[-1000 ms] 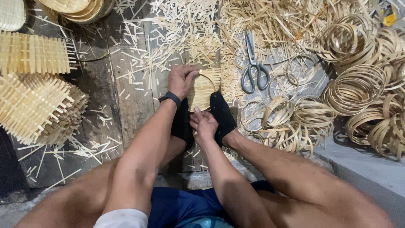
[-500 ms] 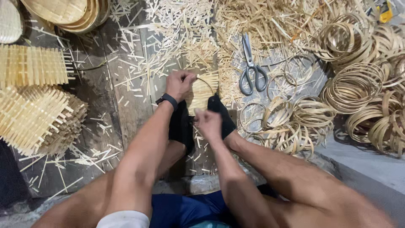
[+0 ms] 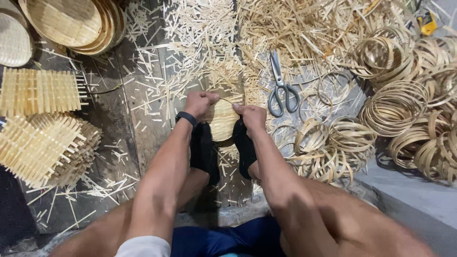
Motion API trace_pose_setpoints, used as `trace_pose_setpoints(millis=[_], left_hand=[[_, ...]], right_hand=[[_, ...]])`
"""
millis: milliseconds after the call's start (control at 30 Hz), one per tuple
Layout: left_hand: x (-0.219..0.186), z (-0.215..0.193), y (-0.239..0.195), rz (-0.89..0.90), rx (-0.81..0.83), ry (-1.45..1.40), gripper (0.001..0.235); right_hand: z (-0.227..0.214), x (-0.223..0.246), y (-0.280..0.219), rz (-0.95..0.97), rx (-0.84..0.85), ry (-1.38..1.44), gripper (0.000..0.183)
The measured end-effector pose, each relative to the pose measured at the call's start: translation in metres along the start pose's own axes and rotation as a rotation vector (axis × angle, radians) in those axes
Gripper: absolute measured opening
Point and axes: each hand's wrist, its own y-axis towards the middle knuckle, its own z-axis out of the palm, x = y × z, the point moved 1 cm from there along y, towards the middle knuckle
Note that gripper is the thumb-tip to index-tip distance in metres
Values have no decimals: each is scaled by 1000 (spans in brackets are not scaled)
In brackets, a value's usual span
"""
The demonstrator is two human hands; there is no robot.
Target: The person weaves thin bamboo strips into small round bowls using a wooden jig and shears. They repeatedly place a bamboo ring on the jig, trim excess material, and stack the finished bowls.
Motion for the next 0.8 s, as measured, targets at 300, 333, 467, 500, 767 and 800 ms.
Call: trace_pose_setpoints(millis=[300, 333, 467, 500, 767, 800], left_hand=[[9, -1, 10, 70, -51, -381, 42], [4, 0, 3, 124, -106, -421, 49], [-7, -4, -63, 527, -676, 182, 33], [-2, -1, -87, 487, -731, 280, 27], [53, -22, -73, 30, -428, -178, 25], [56, -30, -66, -18, -331, -315, 25]], right_hand=[[61, 30, 16, -636, 144, -163, 34], [68, 32, 18, -612, 140, -377, 34], [85, 38, 8, -469, 278, -600, 38], [79, 43, 5, -429, 340, -504, 41], [86, 50, 0, -403, 210, -635, 43], [89, 45, 3, -393, 195, -641, 44]])
